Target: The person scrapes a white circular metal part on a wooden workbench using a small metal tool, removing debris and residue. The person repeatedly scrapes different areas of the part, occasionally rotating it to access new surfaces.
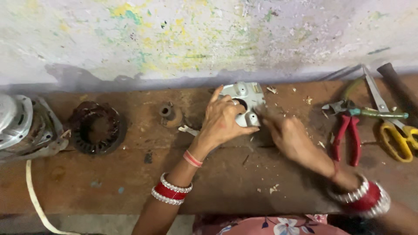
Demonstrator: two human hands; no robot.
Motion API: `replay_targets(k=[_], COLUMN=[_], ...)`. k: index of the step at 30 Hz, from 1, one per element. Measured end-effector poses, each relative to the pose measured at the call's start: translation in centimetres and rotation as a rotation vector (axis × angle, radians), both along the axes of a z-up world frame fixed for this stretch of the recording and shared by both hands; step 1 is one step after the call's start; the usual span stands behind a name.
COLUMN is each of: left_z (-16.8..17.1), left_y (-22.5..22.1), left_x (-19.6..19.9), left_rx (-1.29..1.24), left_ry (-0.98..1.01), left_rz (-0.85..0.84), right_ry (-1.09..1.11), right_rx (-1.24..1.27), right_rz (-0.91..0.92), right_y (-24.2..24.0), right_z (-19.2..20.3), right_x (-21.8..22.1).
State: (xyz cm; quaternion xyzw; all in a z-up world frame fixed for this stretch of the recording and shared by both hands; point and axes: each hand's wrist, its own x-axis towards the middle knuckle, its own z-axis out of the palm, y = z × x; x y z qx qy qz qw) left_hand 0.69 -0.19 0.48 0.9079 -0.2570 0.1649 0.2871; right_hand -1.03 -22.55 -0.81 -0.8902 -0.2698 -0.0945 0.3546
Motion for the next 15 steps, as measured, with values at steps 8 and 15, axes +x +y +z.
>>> replay_targets(k=[8,15], left_z=[-0.4,0.1], left_y=[0.1,0.1], left_x=[0.1,-0.1], left_rx=[0.011,0.004], left_ry=[-0.055,0.020], left_rz=[-0.028,-0.011], right_ry=[-0.035,0.048], right_rx=[-0.085,-0.159], right_rz=[-0.085,-0.109], right_y=[1.3,0.4], right_z=[-0.2,0.4], right_x=[3.9,-0.2])
